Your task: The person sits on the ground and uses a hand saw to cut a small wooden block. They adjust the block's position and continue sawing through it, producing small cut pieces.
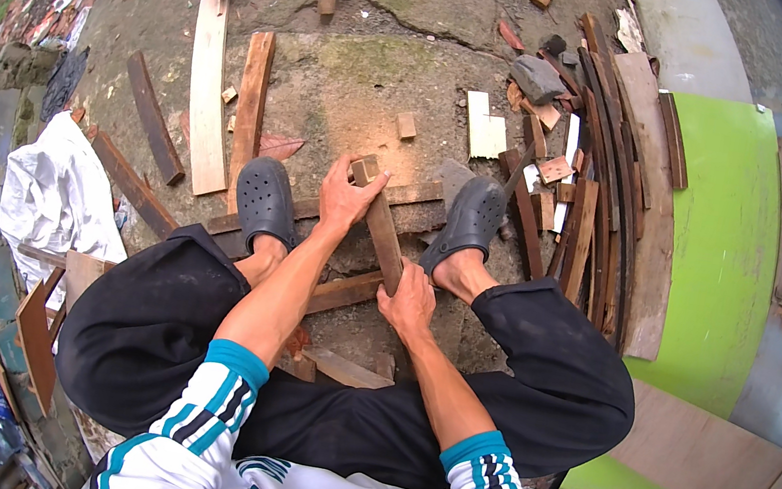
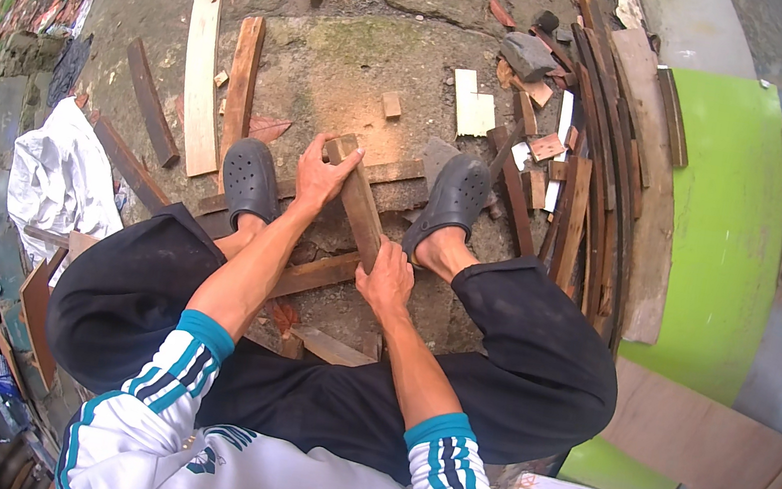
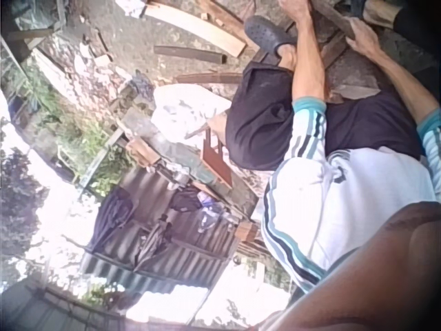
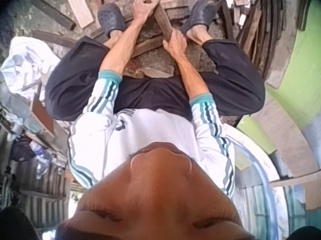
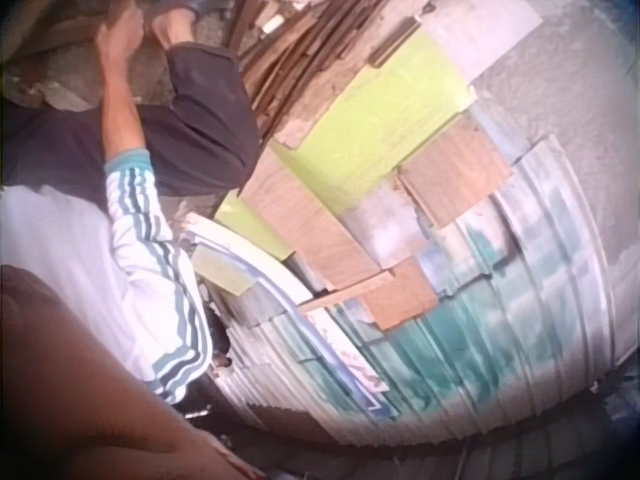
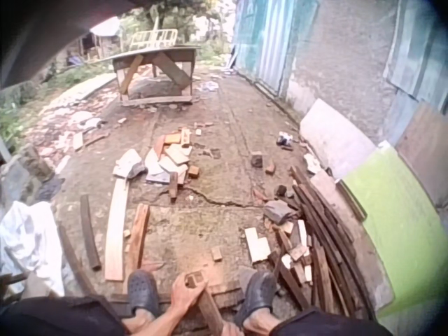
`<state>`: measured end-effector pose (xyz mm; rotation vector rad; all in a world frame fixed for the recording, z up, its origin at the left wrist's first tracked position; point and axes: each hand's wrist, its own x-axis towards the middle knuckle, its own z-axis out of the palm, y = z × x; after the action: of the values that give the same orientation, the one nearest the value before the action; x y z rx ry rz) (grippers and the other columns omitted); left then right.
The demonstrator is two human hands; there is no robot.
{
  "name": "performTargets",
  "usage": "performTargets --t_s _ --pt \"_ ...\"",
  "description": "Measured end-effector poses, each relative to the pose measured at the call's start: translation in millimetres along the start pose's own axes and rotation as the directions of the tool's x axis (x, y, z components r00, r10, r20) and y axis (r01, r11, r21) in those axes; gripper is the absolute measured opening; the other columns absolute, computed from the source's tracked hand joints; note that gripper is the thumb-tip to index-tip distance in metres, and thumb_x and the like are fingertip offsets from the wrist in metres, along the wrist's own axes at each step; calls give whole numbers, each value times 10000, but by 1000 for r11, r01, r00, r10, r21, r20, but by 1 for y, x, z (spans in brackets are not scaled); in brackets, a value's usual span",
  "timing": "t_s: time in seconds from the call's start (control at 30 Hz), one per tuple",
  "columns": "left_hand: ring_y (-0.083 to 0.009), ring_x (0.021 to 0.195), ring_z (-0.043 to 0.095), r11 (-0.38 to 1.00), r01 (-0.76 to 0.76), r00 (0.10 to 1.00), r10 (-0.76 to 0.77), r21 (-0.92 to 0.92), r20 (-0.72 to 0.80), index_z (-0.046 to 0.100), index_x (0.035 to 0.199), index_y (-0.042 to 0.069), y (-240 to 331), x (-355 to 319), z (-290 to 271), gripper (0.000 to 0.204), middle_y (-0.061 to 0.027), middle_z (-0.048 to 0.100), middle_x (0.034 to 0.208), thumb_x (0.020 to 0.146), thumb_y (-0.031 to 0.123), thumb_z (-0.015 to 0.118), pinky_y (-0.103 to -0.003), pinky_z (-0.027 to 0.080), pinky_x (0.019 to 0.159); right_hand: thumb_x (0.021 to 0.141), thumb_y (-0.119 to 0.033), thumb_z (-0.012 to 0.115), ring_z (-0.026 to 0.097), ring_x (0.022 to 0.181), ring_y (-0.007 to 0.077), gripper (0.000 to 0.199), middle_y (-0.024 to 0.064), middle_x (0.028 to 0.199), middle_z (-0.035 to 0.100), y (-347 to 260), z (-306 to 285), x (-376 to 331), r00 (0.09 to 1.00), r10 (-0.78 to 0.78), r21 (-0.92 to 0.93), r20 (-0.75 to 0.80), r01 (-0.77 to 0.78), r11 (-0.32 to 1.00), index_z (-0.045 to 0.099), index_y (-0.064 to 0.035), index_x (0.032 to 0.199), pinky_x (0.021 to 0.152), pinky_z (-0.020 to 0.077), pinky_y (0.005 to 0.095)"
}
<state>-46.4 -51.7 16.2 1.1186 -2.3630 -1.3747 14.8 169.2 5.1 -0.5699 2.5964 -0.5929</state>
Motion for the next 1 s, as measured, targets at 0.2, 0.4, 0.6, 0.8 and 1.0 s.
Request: performTargets --t_s 0.2,0.4,0.6,0.8,1.0 --pt "-383 1062 679 1000 18 999 -18 -20 41 642 1227 36 -1 3 1 726 -251 698 1129 765 574 798 -460 519 922 762 -205 809 573 1169 346 714 157 1236 581 4 3 -4 999 34 -10 6 -34 999 492 -35 1379 975 476 459" --pt "-382 1038 685 1000 -8 1000 8 21 9 642 1162 26 -3 4 0 689 -232 697 1119 763 564 802 -477 530 899 757 -180 807 572 1157 350 712 157 1213 575 2 1 -4 1000 16 10 14 -16 1000 490 -27 1377 957 481 470" --pt "-378 1015 701 1000 -5 1000 5 17 7 643 1189 16 -6 1 2 714 -249 713 1077 767 571 794 -456 528 898 750 -169 815 570 1161 355 723 152 1242 566 2 3 -6 1000 11 37 -13 -10 999 488 -27 1380 957 482 475" --pt "-379 1035 695 1000 -2 1000 2 27 8 647 1181 18 -6 3 2 702 -244 714 1087 768 567 793 -458 528 897 749 -159 815 568 1172 357 713 152 1253 571 2 3 -5 1000 30 35 -10 -29 999 497 -40 1377 964 481 479" --pt "-419 1134 651 992 114 986 -106 -56 127 430 1453 23 3 -7 0 951 -292 633 1250 762 561 802 -488 517 971 757 -175 806 577 1172 358 683 154 1238 585 1 3 -5 999 42 50 -31 -40 998 512 -47 1361 974 485 472"
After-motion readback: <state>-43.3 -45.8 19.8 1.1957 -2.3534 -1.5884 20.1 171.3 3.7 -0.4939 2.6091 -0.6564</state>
